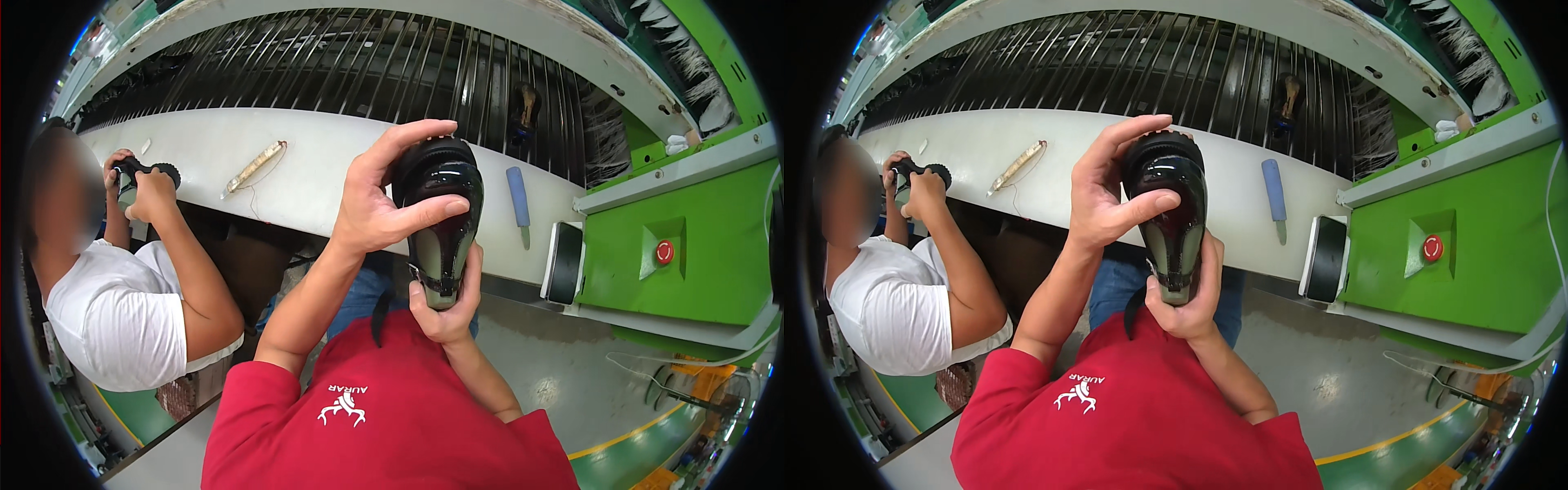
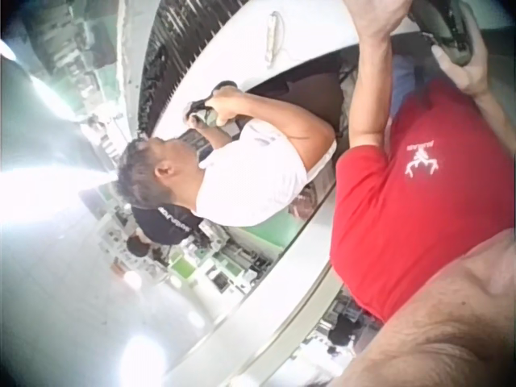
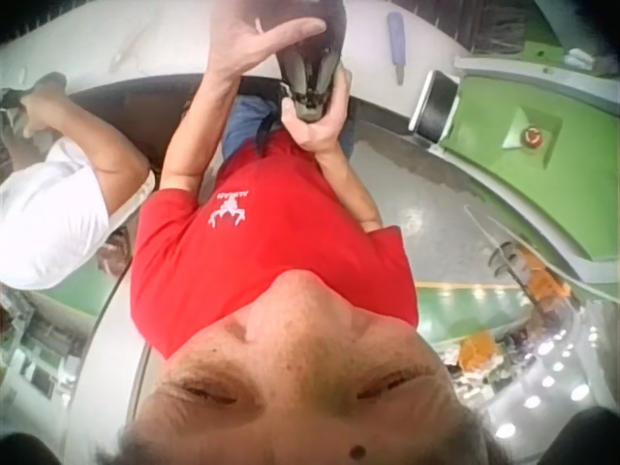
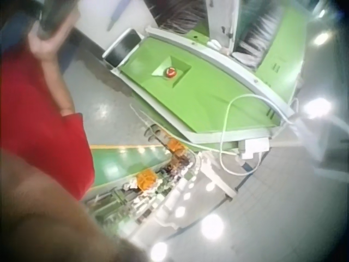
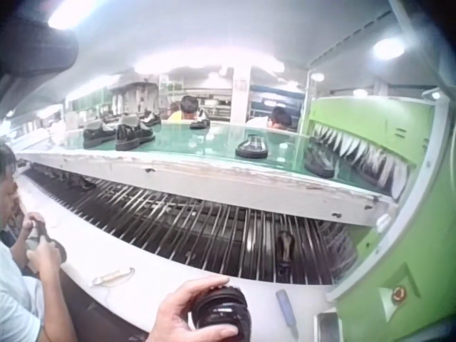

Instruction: The person picks up black sandals from a conveyor belt one at a time, rotates them to inspect the soles and straps, and places them back on the belt. The person repeats this process for multiple units while a coworker performs similar actions nearby.

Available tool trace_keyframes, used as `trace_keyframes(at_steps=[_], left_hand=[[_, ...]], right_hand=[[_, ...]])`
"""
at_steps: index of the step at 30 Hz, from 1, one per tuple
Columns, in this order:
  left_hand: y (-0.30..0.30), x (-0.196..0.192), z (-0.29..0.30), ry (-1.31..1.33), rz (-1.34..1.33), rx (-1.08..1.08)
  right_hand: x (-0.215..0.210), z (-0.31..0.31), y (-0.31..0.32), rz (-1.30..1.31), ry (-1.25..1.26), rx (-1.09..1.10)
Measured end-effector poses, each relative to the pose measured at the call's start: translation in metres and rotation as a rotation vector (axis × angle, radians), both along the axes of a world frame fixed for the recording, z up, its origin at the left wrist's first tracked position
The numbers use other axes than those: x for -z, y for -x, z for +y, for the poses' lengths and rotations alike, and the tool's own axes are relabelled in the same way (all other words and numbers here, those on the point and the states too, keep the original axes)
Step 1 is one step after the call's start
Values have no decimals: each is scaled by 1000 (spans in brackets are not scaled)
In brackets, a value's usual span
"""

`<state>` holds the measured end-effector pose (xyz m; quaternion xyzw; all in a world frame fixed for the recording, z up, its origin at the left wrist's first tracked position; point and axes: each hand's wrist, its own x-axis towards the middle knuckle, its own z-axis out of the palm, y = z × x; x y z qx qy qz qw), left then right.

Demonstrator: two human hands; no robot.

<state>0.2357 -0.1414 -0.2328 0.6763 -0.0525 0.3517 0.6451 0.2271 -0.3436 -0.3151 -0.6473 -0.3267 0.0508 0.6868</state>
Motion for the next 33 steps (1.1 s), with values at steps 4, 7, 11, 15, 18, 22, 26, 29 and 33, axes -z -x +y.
trace_keyframes(at_steps=[4,7,11,15,18,22,26,29,33], left_hand=[[0,-2,-2,-20,1,-14],[-1,-2,-3,-12,1,-16],[-3,-2,-5,-21,7,-23],[-3,-3,-5,-40,14,-31],[-4,-2,-5,-29,11,-25],[-3,-2,-5,-30,22,-30],[-2,-2,-4,-28,24,-31],[-3,-2,-4,-16,24,-27],[-2,-1,-4,-10,25,-23]], right_hand=[[-1,0,-2,-37,30,-5],[-2,-1,-3,-38,36,-9],[-1,-3,-3,-27,47,-6],[-2,-3,-2,-17,42,0],[-2,-3,-2,-28,38,-9],[-1,-4,-4,-49,45,-16],[-3,-3,-3,-59,49,-11],[-1,-4,-2,1,28,-18],[1,-4,-2,-5,33,-14]])
